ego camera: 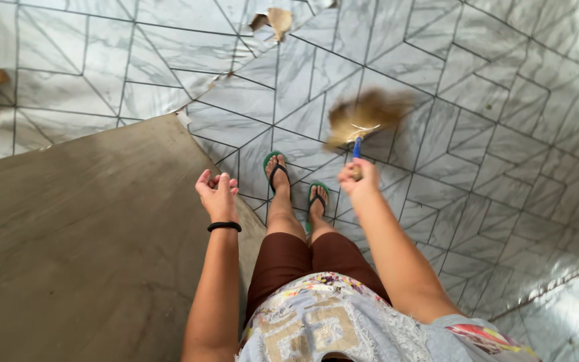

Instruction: The person sweeps the tiled floor with a broom and moves white plastic chairs to reach different areas.

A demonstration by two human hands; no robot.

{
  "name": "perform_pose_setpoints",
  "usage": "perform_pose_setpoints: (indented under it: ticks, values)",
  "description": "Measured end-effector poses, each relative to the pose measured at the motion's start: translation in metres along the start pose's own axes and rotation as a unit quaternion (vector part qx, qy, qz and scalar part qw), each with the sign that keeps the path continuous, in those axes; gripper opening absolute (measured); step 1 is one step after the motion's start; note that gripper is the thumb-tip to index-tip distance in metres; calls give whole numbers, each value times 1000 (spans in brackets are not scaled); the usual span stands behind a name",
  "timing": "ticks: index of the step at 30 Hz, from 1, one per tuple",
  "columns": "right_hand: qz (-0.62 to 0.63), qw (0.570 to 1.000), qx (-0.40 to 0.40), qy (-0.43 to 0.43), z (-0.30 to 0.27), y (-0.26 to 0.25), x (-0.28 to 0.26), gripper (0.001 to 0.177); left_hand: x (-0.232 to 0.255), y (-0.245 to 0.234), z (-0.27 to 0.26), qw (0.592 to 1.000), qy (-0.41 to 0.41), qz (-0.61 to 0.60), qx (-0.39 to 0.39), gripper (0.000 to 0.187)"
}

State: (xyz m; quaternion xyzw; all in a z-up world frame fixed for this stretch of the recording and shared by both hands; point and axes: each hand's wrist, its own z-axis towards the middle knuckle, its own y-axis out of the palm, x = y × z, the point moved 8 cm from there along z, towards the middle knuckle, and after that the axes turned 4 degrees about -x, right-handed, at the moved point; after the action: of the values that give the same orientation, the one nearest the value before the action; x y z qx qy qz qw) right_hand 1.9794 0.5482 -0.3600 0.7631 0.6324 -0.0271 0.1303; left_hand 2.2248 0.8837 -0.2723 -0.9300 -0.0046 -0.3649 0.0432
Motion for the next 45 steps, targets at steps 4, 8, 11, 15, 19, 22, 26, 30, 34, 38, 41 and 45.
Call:
perform_pose_setpoints:
  ticks: [4, 8, 11, 15, 19, 22, 26, 30, 34, 38, 41, 45]
  values:
    - [20, 979, -168, 113, -129, 66, 89, 17, 0, 12, -3, 1000, 28, 2, -9, 55]
    - [-47, 948, -260, 178, -172, 104, 136, 39, 0, 32, -23, 995, 66, 70, -34, 54]
    - [-34, 937, -248, 242, -77, 99, 145, 11, -17, 52, -41, 984, 97, 131, -66, 54]
    - [-89, 938, -283, 177, 29, -27, 73, 11, -58, 89, -60, 969, 144, 149, -136, 52]
    - [-87, 991, -37, 94, 8, -250, -66, 15, -100, 125, -90, 937, 179, 262, -146, 53]
    - [-26, 997, 70, 27, -33, -320, -136, 15, -127, 155, -109, 922, 200, 294, -153, 53]
    - [42, 987, 148, -50, -46, -306, -167, 15, -131, 198, -126, 924, 245, 232, -181, 55]
    - [-11, 985, 55, -161, -57, -203, -146, 28, -141, 228, -125, 920, 121, 250, -277, 40]
    - [-114, 987, -97, -60, -107, -44, -54, 46, -114, 240, -84, 925, 65, 231, -293, 35]
    - [-232, 944, -224, 73, -144, 98, 41, 75, -76, 188, -4, 990, 48, 41, -122, 36]
    - [-296, 893, -300, 159, -113, 180, 115, 71, -25, 108, 45, 985, 157, 28, 67, 39]
    - [-413, 842, -260, 231, 12, 254, 193, 56, -4, 41, 70, 986, 74, -15, 151, 42]
